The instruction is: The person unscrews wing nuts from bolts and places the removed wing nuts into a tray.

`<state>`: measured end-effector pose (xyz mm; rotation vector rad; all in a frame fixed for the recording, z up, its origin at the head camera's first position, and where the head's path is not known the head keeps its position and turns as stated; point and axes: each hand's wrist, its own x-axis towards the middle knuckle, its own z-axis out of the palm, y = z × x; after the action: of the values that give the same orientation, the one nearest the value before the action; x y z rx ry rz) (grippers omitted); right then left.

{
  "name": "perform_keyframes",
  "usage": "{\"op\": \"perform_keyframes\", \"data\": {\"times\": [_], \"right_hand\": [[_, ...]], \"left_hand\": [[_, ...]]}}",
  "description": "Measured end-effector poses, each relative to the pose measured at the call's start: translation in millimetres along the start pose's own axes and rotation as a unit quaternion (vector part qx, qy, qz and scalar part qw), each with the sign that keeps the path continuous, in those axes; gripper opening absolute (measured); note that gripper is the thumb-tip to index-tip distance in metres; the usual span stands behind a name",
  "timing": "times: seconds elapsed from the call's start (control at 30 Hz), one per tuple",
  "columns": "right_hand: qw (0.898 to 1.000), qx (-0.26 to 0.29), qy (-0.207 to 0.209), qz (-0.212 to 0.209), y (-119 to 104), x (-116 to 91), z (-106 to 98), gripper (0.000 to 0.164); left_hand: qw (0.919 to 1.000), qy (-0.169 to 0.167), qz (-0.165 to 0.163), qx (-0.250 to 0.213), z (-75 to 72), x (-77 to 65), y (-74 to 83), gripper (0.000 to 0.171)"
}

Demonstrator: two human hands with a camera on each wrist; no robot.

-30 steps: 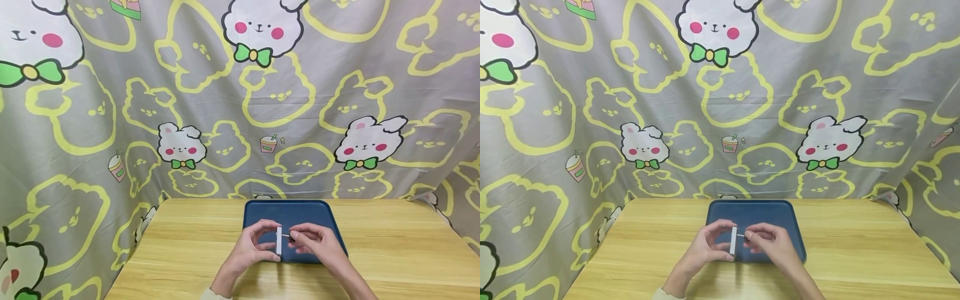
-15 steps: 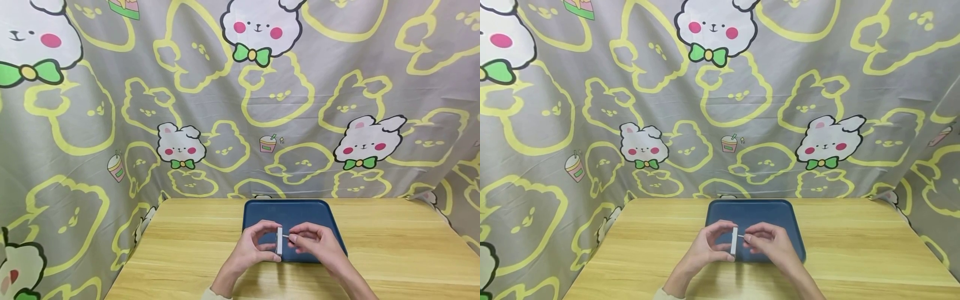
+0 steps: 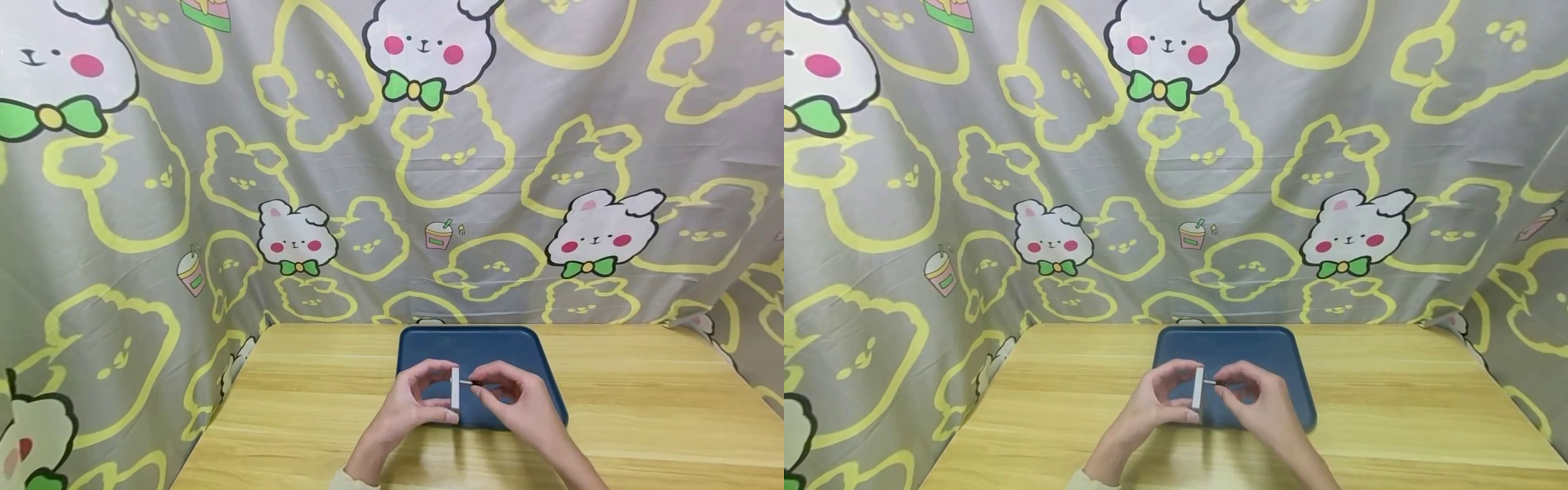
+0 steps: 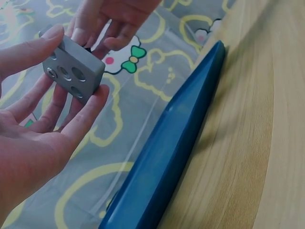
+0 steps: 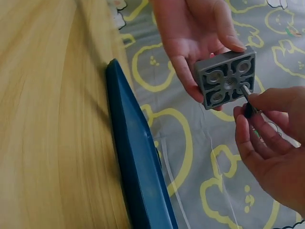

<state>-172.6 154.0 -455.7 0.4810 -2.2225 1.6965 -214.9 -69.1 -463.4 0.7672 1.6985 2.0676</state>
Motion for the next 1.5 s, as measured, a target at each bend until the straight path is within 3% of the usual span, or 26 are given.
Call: {"op": "perform_keyframes", "data": {"times": [0.17,0.33,0.43,0.5,0.63,0.73,0.83,0.9,1.0,1.1,1.17,1.3,1.4,1.5], "right_hand": [[0.991,-0.051,0.015,-0.119,4,1,2,0.034],[0.96,-0.117,0.035,-0.253,10,2,3,0.042],[0.941,-0.145,0.05,-0.302,13,3,3,0.021],[0.929,-0.162,0.057,-0.328,14,4,4,0.007],[0.909,-0.194,0.065,-0.364,13,6,5,0.025],[0.903,-0.202,0.065,-0.373,12,6,6,0.027],[0.905,-0.199,0.063,-0.371,11,6,6,0.028],[0.911,-0.192,0.059,-0.361,10,6,6,0.027],[0.928,-0.162,0.049,-0.333,7,5,5,0.017],[0.948,-0.129,0.051,-0.287,4,3,5,0.036],[0.964,-0.099,0.051,-0.24,1,1,4,0.048],[0.994,-0.033,0.04,-0.101,-4,0,1,0.03],[0.999,0.031,0.029,0.011,-7,1,-2,0.02],[0.989,0.094,0.032,0.109,-9,2,-3,0.024]], "left_hand": [[0.9998,-0.003,0.002,-0.02,-1.0,0.4,-0.3,0.065],[0.9992,-0.008,0.01,-0.036,-2.0,1.1,-1.0,0.066],[0.9988,-0.013,0.012,-0.045,-2.0,1.5,-1.1,0.066],[0.9985,-0.018,0.015,-0.05,-2.2,1.7,-1.4,0.066],[0.9976,-0.027,0.02,-0.061,-2.6,1.8,-2.6,0.066],[0.9974,-0.029,0.023,-0.062,-2.7,1.3,-2.6,0.066],[0.9974,-0.028,0.025,-0.062,-2.9,0.7,-2.4,0.065],[0.9973,-0.025,0.026,-0.064,-3.3,0.3,-2.3,0.065],[0.9978,-0.016,0.031,-0.057,-3.9,0.0,-1.9,0.066],[0.9985,-0.005,0.03,-0.046,-3.6,-0.2,-0.9,0.067],[0.9989,0.001,0.028,-0.038,-2.8,-0.2,-0.1,0.067],[0.9995,0.006,0.023,-0.022,-1.6,-0.2,0.6,0.066],[0.9997,0.007,0.023,-0.01,-1.0,-0.1,1.0,0.065],[0.9997,0.009,0.021,0.001,-0.4,-0.2,1.8,0.065]]}}
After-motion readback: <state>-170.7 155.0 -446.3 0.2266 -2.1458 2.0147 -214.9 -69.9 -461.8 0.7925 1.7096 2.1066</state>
